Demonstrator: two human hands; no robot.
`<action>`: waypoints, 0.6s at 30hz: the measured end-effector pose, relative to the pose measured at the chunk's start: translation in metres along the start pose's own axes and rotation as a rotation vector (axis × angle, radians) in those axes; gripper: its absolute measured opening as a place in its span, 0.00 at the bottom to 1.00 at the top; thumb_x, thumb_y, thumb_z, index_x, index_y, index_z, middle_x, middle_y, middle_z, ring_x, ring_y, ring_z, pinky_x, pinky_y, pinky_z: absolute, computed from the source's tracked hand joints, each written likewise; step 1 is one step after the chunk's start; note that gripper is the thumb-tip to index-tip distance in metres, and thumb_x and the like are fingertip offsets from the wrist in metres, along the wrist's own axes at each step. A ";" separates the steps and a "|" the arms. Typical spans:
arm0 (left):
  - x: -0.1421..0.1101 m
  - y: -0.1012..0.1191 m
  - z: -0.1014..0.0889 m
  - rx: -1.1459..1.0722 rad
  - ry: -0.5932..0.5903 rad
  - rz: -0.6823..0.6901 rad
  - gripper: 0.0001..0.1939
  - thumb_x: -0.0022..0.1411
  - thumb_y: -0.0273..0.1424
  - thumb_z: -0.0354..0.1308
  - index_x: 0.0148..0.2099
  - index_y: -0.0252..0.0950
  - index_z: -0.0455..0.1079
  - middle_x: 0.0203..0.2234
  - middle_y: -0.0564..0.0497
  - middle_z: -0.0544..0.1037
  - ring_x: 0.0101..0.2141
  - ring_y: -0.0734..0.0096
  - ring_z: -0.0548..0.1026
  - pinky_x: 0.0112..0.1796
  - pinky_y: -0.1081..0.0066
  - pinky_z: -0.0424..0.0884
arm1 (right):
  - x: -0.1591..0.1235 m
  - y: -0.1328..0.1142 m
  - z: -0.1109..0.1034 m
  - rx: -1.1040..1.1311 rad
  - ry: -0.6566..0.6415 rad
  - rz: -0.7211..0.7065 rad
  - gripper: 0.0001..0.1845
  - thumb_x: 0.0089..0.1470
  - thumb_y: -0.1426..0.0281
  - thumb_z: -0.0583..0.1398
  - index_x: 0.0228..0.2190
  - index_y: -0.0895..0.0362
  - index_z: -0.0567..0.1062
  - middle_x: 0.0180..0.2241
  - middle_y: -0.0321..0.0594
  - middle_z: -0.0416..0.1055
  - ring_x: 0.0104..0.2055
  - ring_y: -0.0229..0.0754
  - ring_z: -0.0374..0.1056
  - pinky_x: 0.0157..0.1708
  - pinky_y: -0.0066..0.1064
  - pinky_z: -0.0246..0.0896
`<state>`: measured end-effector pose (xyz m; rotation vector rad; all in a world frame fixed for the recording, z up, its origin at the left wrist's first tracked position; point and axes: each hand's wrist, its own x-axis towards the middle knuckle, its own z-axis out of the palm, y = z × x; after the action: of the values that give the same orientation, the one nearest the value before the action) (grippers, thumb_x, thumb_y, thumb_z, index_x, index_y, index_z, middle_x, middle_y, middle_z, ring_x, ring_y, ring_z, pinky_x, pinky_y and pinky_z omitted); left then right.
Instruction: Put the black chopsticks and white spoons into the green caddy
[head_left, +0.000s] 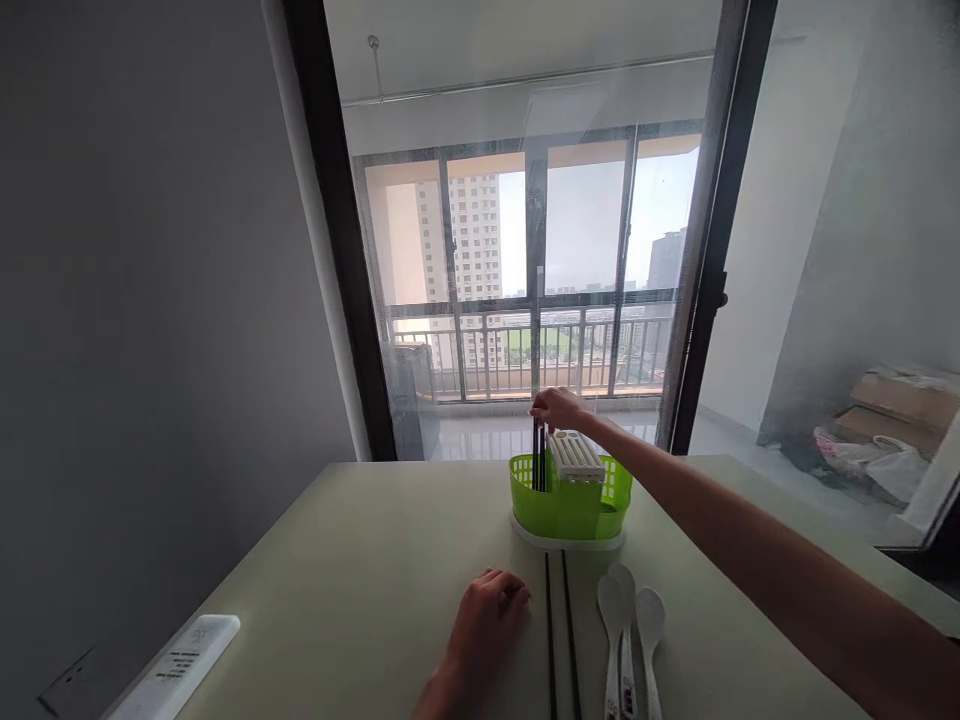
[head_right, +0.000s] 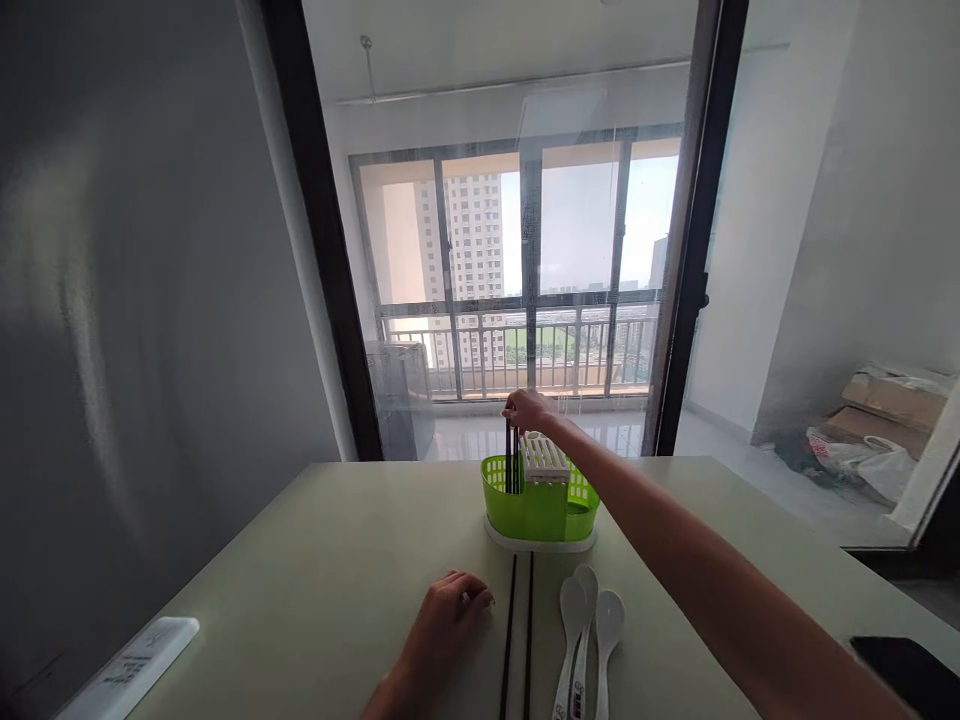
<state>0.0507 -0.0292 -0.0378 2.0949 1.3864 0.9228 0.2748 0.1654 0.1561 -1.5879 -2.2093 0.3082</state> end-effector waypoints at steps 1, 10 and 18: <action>0.000 0.000 0.000 0.007 0.000 0.003 0.10 0.67 0.31 0.54 0.35 0.39 0.76 0.33 0.51 0.81 0.37 0.68 0.75 0.42 0.71 0.69 | -0.002 -0.003 -0.001 -0.034 0.046 0.015 0.14 0.67 0.62 0.59 0.49 0.58 0.75 0.40 0.42 0.80 0.36 0.40 0.77 0.37 0.34 0.73; -0.002 0.003 0.010 0.186 -0.075 0.015 0.07 0.64 0.33 0.58 0.34 0.38 0.74 0.35 0.49 0.80 0.40 0.62 0.74 0.49 0.61 0.66 | -0.065 -0.049 -0.016 -0.256 0.149 -0.282 0.13 0.69 0.65 0.53 0.49 0.52 0.73 0.39 0.39 0.82 0.35 0.40 0.77 0.34 0.28 0.61; -0.011 0.033 0.021 0.362 -0.113 -0.097 0.20 0.54 0.49 0.65 0.37 0.37 0.75 0.43 0.42 0.78 0.49 0.47 0.71 0.54 0.51 0.63 | -0.164 -0.084 -0.013 -0.632 -0.038 -0.847 0.13 0.68 0.73 0.51 0.34 0.57 0.73 0.27 0.39 0.76 0.25 0.37 0.70 0.25 0.30 0.46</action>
<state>0.0836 -0.0526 -0.0325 2.2709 1.6775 0.5355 0.2538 -0.0181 0.1704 -0.7062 -2.9228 -0.6581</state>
